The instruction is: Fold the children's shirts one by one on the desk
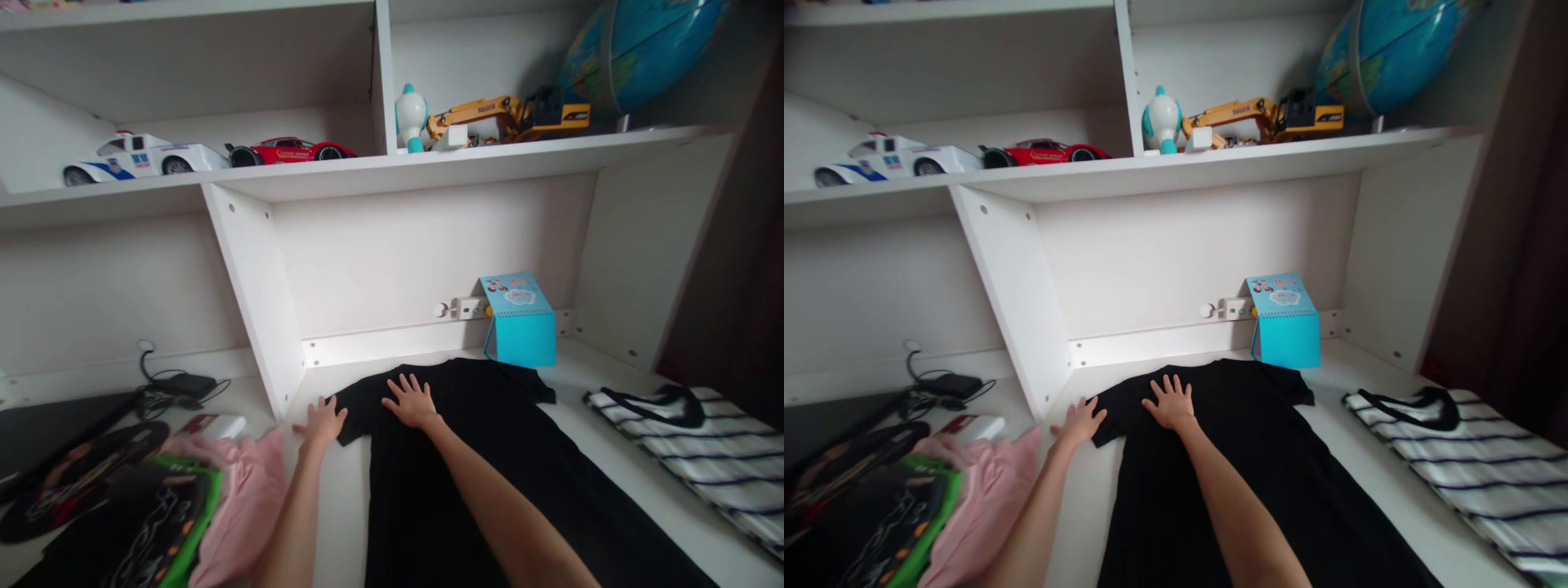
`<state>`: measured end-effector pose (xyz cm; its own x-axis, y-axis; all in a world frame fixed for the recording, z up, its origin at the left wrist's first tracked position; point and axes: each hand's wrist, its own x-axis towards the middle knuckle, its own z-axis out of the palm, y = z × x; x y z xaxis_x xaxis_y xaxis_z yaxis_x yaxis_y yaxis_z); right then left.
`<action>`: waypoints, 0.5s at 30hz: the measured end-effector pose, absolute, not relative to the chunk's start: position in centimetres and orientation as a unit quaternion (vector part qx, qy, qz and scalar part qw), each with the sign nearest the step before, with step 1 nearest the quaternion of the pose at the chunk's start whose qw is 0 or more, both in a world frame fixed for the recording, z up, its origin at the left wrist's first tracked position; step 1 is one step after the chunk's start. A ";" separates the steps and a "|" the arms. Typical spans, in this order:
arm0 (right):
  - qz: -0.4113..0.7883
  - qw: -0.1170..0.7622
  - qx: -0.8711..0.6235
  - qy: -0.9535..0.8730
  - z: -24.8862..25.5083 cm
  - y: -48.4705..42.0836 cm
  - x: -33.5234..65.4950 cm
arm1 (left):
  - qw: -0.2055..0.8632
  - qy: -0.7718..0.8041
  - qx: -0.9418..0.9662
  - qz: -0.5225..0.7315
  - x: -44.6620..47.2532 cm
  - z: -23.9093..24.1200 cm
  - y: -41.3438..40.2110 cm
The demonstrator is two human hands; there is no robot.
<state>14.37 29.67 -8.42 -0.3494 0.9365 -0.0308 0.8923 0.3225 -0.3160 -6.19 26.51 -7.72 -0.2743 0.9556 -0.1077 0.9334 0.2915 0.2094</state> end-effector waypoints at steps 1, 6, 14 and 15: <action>0.139 0.082 -0.565 -0.809 -8.0 29.7 14.2 | 0.104 0.800 0.589 0.055 -6.4 -7.7 26.4; 0.127 0.096 -0.517 -0.841 -6.3 23.8 13.8 | 0.079 0.804 0.582 0.095 -6.3 -8.0 26.5; 0.109 0.137 -0.353 -0.919 -10.7 7.7 13.6 | 0.065 0.806 0.570 0.147 -6.3 -8.2 26.8; 0.111 0.140 -0.358 -0.917 -10.8 6.3 13.4 | 0.063 0.806 0.568 0.154 -6.3 -8.1 26.8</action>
